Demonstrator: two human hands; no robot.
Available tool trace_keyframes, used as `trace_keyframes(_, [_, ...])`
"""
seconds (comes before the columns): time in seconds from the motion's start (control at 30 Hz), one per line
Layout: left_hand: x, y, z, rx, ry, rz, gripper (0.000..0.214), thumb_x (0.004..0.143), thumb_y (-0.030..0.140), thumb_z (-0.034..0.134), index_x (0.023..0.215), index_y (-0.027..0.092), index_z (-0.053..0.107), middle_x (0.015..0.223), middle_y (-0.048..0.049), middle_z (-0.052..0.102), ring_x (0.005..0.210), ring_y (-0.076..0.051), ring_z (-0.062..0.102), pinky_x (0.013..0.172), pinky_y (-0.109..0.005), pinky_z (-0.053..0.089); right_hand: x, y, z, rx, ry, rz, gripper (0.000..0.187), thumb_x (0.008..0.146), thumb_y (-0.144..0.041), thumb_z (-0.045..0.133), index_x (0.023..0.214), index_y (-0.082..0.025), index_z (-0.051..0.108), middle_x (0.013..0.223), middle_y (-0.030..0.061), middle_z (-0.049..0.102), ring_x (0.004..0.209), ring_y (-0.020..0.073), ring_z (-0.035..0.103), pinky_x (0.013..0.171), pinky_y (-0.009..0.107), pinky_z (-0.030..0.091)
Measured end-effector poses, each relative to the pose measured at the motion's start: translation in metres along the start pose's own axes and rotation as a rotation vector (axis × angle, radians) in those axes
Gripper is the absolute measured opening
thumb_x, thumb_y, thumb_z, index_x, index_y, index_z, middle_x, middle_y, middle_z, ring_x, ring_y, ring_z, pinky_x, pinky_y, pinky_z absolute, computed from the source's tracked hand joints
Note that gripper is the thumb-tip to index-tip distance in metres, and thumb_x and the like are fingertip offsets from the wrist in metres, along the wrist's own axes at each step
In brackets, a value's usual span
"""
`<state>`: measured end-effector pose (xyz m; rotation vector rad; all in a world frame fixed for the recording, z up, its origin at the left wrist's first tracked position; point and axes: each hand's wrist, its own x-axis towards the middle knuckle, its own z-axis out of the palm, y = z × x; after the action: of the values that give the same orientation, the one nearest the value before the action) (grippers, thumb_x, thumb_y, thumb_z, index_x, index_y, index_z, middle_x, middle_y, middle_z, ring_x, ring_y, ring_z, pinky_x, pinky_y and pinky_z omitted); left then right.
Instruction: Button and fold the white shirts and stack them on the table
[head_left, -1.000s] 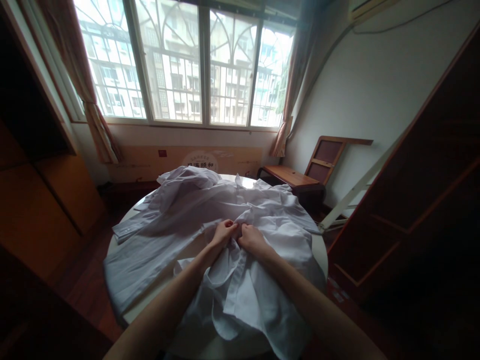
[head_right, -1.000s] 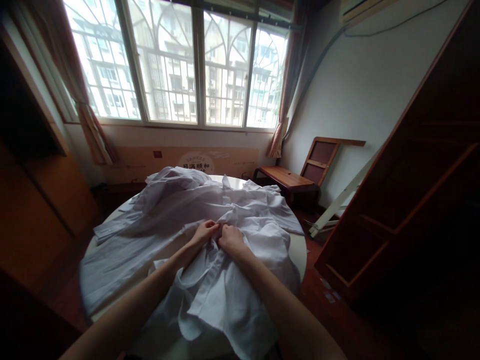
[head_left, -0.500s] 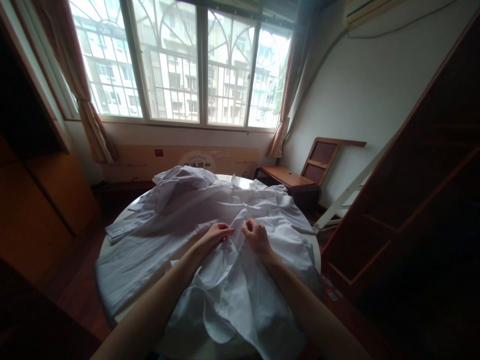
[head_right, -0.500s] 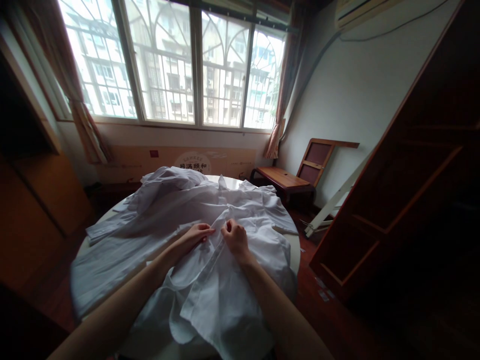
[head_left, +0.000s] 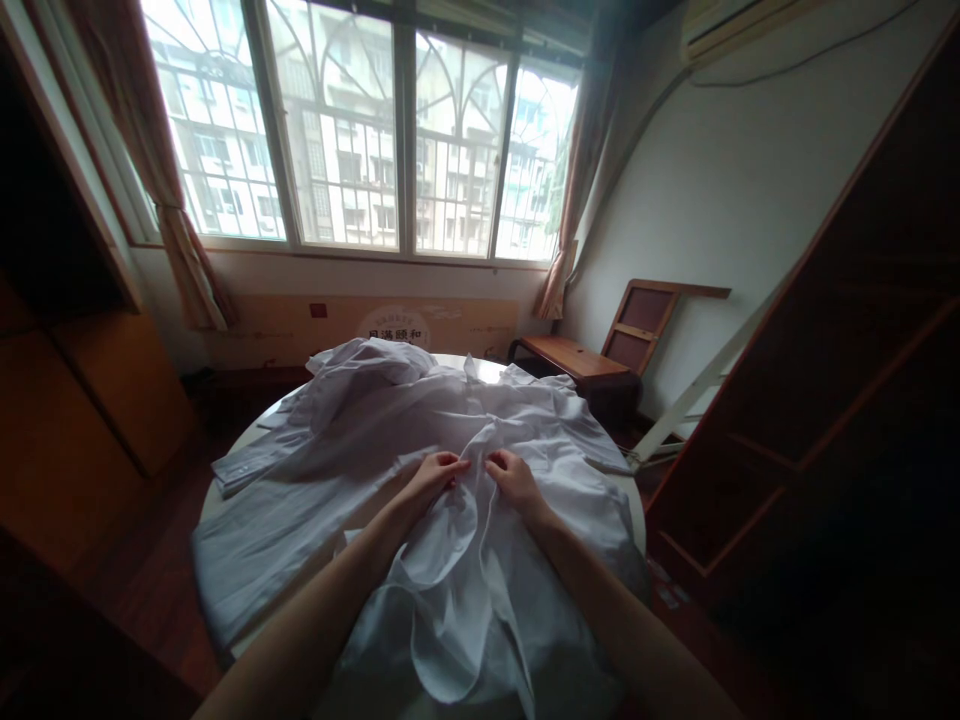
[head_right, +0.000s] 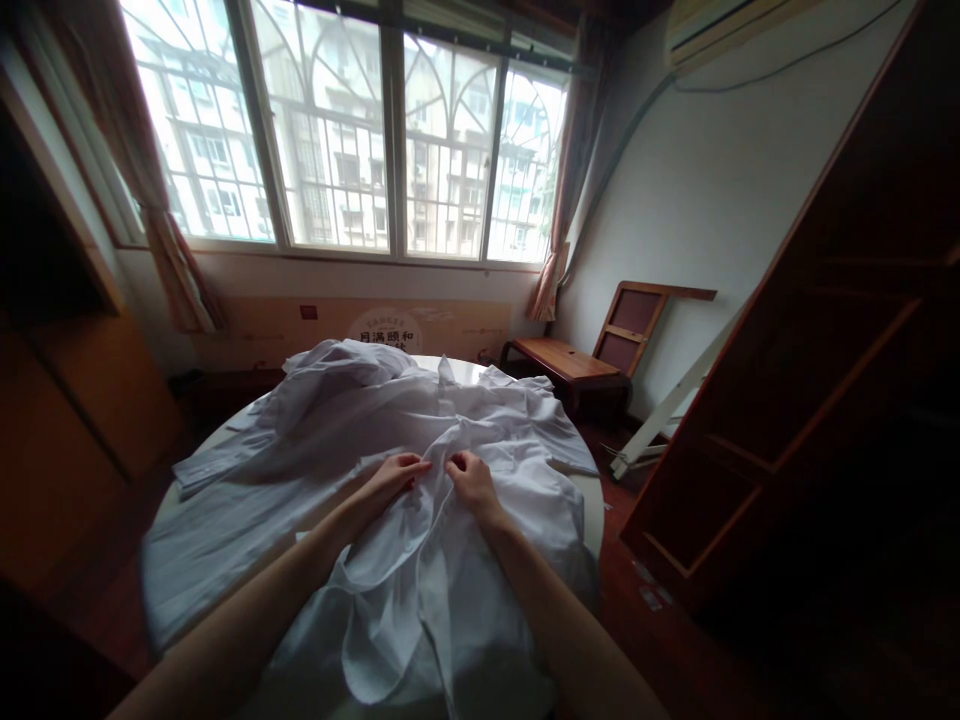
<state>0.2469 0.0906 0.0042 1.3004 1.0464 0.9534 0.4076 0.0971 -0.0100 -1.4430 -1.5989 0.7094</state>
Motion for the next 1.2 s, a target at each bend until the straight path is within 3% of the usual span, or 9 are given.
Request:
trace_keyframes(0.17, [-0.0005, 0.0009, 0.0003, -0.015, 0.023, 0.006, 0.025, 0.058, 0.035, 0.068, 0.063, 0.013, 0.057, 0.054, 0.0047, 0.046, 0.048, -0.006, 0.035, 0.046, -0.020, 0.026, -0.0018, -0.0015, 0.0033, -0.034, 0.001, -0.067, 0.017, 0.070, -0.031, 0.052, 0.062, -0.016, 0.053, 0.058, -0.0002, 0.056, 0.056, 0.0129, 0.051, 0.054, 0.024, 0.038])
trace_keyframes(0.57, [0.0046, -0.0081, -0.0011, -0.035, 0.020, 0.002, 0.031, 0.059, 0.038, 0.069, 0.073, 0.012, 0.061, 0.058, 0.0031, 0.051, 0.051, -0.007, 0.039, 0.049, -0.020, 0.030, -0.0048, -0.0006, 0.0064, 0.056, -0.025, -0.117, 0.017, 0.068, -0.031, 0.054, 0.068, -0.015, 0.059, 0.060, 0.0010, 0.058, 0.057, 0.0131, 0.052, 0.054, 0.024, 0.041])
trace_keyframes(0.7, [0.0031, -0.0065, -0.0020, -0.009, -0.038, 0.026, 0.033, 0.058, 0.041, 0.070, 0.069, 0.011, 0.061, 0.056, 0.0039, 0.047, 0.049, -0.006, 0.036, 0.047, -0.021, 0.026, -0.0060, -0.0037, 0.0054, 0.078, 0.007, -0.120, 0.022, 0.070, -0.033, 0.052, 0.073, -0.014, 0.063, 0.066, 0.0038, 0.063, 0.060, 0.0148, 0.056, 0.056, 0.025, 0.044])
trace_keyframes(0.9, [0.0046, -0.0066, -0.0023, 0.031, -0.069, 0.059, 0.033, 0.058, 0.043, 0.069, 0.066, 0.012, 0.061, 0.054, 0.0042, 0.045, 0.048, -0.007, 0.034, 0.046, -0.022, 0.023, -0.0063, -0.0032, 0.0059, -0.044, 0.056, -0.176, 0.017, 0.070, -0.027, 0.054, 0.073, -0.015, 0.066, 0.070, 0.0059, 0.067, 0.066, 0.0173, 0.061, 0.065, 0.028, 0.047])
trace_keyframes(1.2, [0.0053, -0.0090, -0.0025, 0.015, -0.057, 0.098, 0.027, 0.058, 0.038, 0.070, 0.067, 0.014, 0.062, 0.060, 0.0024, 0.052, 0.052, -0.008, 0.041, 0.049, -0.021, 0.030, -0.0055, -0.0007, 0.0074, -0.059, 0.064, -0.184, 0.017, 0.070, -0.024, 0.055, 0.075, -0.014, 0.068, 0.072, 0.0067, 0.069, 0.067, 0.0180, 0.062, 0.066, 0.028, 0.048])
